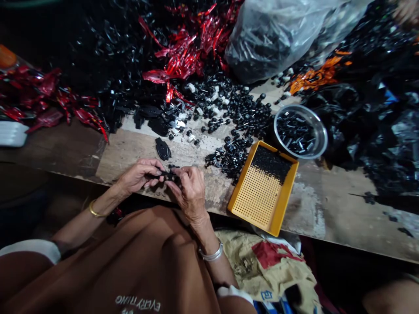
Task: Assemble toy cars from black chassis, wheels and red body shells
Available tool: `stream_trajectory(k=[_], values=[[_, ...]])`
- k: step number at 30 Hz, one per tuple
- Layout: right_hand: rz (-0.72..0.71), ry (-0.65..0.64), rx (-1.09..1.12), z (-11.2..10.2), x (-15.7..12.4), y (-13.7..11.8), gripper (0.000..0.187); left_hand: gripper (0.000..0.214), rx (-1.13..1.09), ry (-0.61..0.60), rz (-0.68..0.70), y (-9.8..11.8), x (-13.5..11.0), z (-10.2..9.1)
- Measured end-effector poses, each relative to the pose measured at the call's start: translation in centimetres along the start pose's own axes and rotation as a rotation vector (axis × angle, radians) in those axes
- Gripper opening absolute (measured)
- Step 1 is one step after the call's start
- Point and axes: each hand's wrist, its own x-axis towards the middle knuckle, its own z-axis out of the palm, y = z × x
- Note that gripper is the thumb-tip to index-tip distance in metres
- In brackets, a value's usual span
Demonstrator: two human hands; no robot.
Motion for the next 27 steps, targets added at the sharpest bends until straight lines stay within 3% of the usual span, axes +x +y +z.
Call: stream_trajectory(k=[10, 19, 27], values=[[0.008, -0.018, -0.071, 0.6, -0.4, 0.3, 0.024, 0.016, 0.046, 0.035, 0.025, -0.2, 0.2, 0.7], [-0.004, 0.077, 0.115, 1.4, -1.1, 1.4, 0.025, 0.016, 0.033, 0.001, -0.019, -0.2, 0.5, 0.5], [0.005, 0.083, 0.077, 1.6, -1.1, 1.2, 0.025, 0.015, 0.036, 0.006, -0.032, -0.1, 0.6, 0.4]])
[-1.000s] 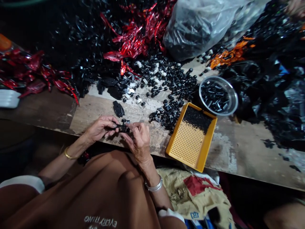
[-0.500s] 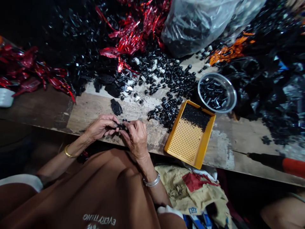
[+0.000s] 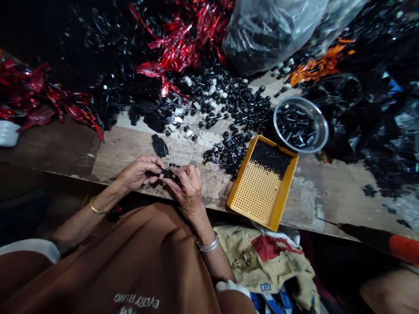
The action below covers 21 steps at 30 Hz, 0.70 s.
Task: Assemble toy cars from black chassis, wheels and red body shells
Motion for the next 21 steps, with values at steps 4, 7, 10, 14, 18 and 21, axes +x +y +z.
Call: stream_trajectory(k=[4, 7, 10, 14, 18, 21], values=[[0.031, -0.012, -0.056, -0.13, 0.13, -0.34, 0.023, 0.015, 0.008, 0.011, 0.026, -0.19, 0.05, 0.08], [0.072, -0.040, -0.060, -0.15, -0.04, -0.43, 0.021, 0.014, 0.023, 0.012, 0.033, -0.23, 0.06, 0.15], [0.106, -0.042, -0.016, -0.05, -0.20, -0.37, 0.022, 0.013, 0.036, 0.008, 0.023, -0.16, 0.01, 0.23], [0.090, -0.011, 0.023, 0.17, -0.31, -0.14, 0.024, 0.013, 0.049, 0.012, 0.019, -0.02, -0.08, 0.34], [0.060, 0.004, 0.042, 0.19, -0.46, -0.08, 0.025, 0.014, 0.057, 0.017, 0.023, 0.04, -0.21, 0.44], [0.057, 0.001, 0.044, 0.07, -0.50, -0.29, 0.026, 0.013, 0.062, 0.024, 0.024, 0.06, -0.39, 0.53]])
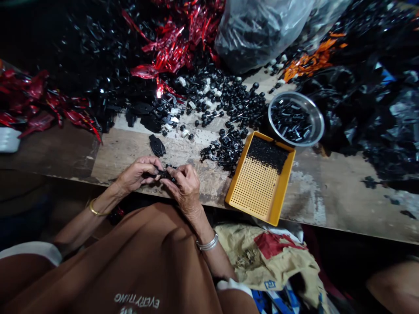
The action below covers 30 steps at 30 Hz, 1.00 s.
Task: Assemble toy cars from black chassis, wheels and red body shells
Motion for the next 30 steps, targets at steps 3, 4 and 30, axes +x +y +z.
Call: stream_trajectory(k=[3, 4, 30], values=[[0.015, -0.008, -0.024, -0.1, 0.0, -0.2, 0.025, 0.012, 0.001, 0.010, 0.017, 0.0, -0.2, 0.2], [0.012, -0.010, -0.032, -0.1, 0.0, -0.2, 0.025, 0.012, 0.005, 0.008, 0.021, 0.0, -0.3, 0.2], [0.004, -0.017, 0.069, -1.1, -0.5, -0.9, 0.015, 0.011, 0.118, 0.095, 0.050, -1.5, -1.3, 1.0]])
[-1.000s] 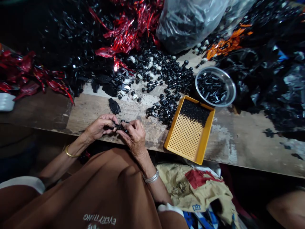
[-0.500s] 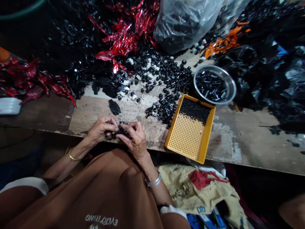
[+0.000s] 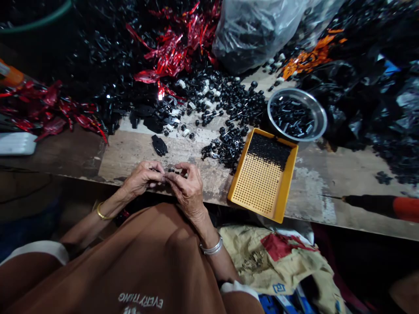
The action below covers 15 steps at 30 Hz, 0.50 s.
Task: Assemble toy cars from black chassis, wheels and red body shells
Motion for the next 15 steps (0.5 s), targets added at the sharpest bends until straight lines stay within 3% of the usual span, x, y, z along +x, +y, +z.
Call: stream_trajectory(k=[6, 15], values=[[0.092, -0.002, 0.066, 0.3, 0.2, 0.3, 0.015, 0.016, -0.032, -0.105, -0.060, -0.1, -0.2, -0.1], [0.057, 0.064, -0.040, 1.5, -0.1, 0.5, 0.013, 0.018, -0.128, -0.136, -0.075, -0.2, 0.0, -0.4]])
